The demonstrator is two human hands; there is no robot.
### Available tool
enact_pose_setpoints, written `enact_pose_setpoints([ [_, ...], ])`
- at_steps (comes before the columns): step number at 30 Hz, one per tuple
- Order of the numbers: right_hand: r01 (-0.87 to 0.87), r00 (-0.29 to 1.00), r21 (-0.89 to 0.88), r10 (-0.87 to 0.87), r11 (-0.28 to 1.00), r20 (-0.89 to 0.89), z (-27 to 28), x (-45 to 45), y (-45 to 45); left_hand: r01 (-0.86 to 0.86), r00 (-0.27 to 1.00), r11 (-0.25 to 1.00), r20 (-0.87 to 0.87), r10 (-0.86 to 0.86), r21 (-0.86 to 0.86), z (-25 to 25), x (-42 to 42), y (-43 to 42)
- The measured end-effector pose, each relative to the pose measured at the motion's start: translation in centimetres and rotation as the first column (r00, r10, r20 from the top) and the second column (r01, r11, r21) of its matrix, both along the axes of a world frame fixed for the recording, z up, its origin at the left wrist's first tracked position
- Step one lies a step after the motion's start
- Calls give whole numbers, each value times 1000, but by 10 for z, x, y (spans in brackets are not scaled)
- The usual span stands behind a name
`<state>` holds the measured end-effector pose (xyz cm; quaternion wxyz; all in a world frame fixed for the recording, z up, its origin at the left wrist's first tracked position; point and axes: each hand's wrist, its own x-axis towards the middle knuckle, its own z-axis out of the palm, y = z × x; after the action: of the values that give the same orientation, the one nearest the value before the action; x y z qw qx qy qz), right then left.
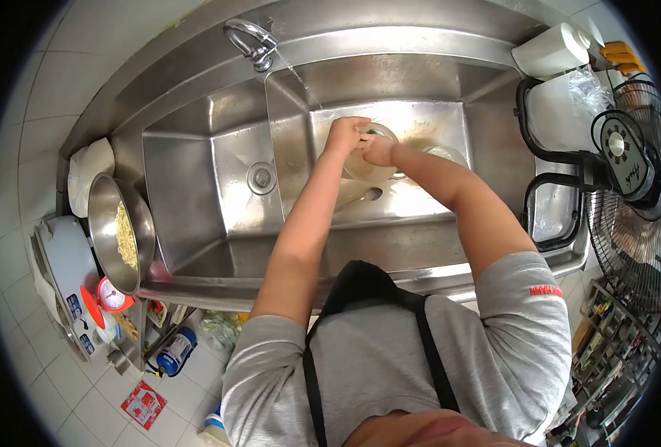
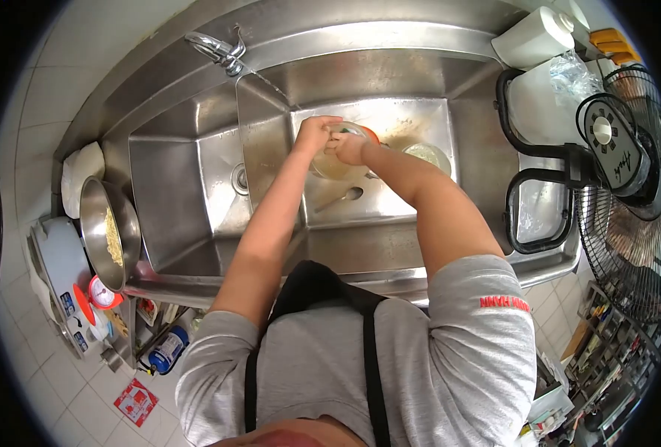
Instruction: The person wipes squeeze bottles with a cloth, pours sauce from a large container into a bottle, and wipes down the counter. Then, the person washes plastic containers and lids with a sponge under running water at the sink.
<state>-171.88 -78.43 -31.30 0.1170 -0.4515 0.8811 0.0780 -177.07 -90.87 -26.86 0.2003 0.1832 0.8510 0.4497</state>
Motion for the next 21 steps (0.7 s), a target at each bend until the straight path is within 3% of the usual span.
enact_pose_setpoints([
  [1, -89, 987, 212, 114, 973, -112, 16, 0, 3, 38, 997, 999, 70, -37, -13, 7, -1, 7],
  [2, -89, 987, 216, 116, 972, -114, 1, 0, 2, 72, 988, 997, 137, -68, -22, 16, -3, 13],
  [3, 163, 977, 39, -156, 986, -146, -33, 1, -3, 65, 989, 998, 133, -62, -21, 25, -5, 17],
  [4, 399, 901, -141, -416, 906, -125, -52, 1, -6, 36, 996, 999, 88, -35, -12, 32, -6, 20],
  [5, 647, 739, 28, -635, 762, 223, -17, 3, -12, 14, 999, 1000, 43, -14, -2, 35, -5, 22],
  [6, 649, 737, 31, -638, 761, 224, -23, 9, -24, 17, 999, 1000, 45, -17, 0, 33, 0, 24],
  [8, 910, 408, -92, -840, 403, 357, -31, 17, -42, 15, 992, 999, -123, -21, -49, 30, 6, 31],
  [9, 930, 341, -129, -675, 344, 654, 66, 22, -38, 15, 992, 999, -124, -20, -40, 27, 6, 33],
  [10, 930, 340, -126, -678, 345, 652, 53, 22, -38, 21, 990, 1000, -141, -20, -1, 24, 6, 28],
  [12, 983, 176, -134, -458, 123, 871, 44, 18, -47, 17, 987, 999, -163, -11, 33, 22, -4, 18],
  [13, 947, 253, -102, -512, 304, 821, 40, 22, -38, 70, 989, 997, -130, -73, -24, 20, -8, 9],
  [14, 948, 246, -98, -502, 303, 829, 35, 28, -31, 128, 987, 989, -91, -136, -79, 19, -11, 2],
  [15, 717, 601, -189, -457, 671, 656, 27, 22, -15, 200, 971, 974, -111, -211, -102, 7, -14, -3],
  [16, 355, 861, -161, -255, 921, 439, 20, 14, -3, 203, 970, 974, -112, -214, -105, 8, -12, -2],
  [17, -28, 989, 49, 21, 998, 144, 26, 6, 3, 220, 975, 972, 30, -218, -81, 10, -8, 1],
  [18, -20, 990, 51, 13, 999, 140, 33, 6, 4, 233, 961, 971, 166, -221, -55, 12, -8, 5],
  [20, -235, 951, 279, 280, 931, -134, 44, -1, 7, 250, 962, 961, 137, -234, -115, 16, -20, 11],
  [21, -237, 950, 282, 283, 930, -134, 38, 1, 6, 257, 963, 950, 126, -237, -179, 16, -21, 11],
])
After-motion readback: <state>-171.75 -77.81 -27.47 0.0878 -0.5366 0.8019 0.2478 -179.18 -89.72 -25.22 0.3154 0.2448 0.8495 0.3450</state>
